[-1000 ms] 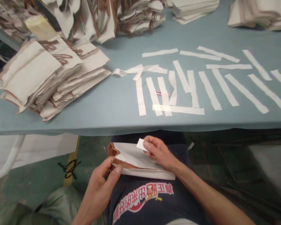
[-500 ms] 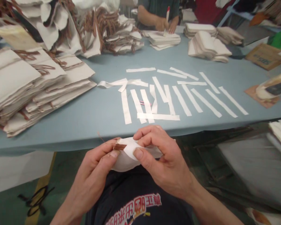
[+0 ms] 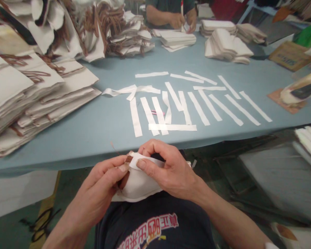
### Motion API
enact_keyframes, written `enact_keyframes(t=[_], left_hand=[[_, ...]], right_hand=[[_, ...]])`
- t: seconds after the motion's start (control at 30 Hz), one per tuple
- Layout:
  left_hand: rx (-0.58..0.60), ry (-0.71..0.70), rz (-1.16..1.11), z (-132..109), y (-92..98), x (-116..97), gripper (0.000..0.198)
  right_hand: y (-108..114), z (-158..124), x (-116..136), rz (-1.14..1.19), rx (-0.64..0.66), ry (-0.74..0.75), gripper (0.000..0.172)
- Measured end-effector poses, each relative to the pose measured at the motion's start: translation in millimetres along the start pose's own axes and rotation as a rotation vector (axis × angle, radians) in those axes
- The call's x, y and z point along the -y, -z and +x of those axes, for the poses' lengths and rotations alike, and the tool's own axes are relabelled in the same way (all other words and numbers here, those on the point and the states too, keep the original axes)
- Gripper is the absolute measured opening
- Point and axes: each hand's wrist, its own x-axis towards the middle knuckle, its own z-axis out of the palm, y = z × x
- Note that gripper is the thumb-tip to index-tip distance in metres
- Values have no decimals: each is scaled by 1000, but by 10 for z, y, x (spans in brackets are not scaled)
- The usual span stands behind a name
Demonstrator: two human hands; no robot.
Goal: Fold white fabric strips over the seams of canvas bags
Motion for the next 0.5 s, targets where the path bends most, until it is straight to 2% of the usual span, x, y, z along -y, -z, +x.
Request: enact_keyframes(t=[0.23, 0.5], left_hand=[[3, 31, -41, 48, -10, -37, 38], [4, 25, -36, 92, 63, 28, 38]], right_hand=[[-5, 75, -73, -43, 44, -76, 24], [15, 142, -96, -32, 92, -168, 25]])
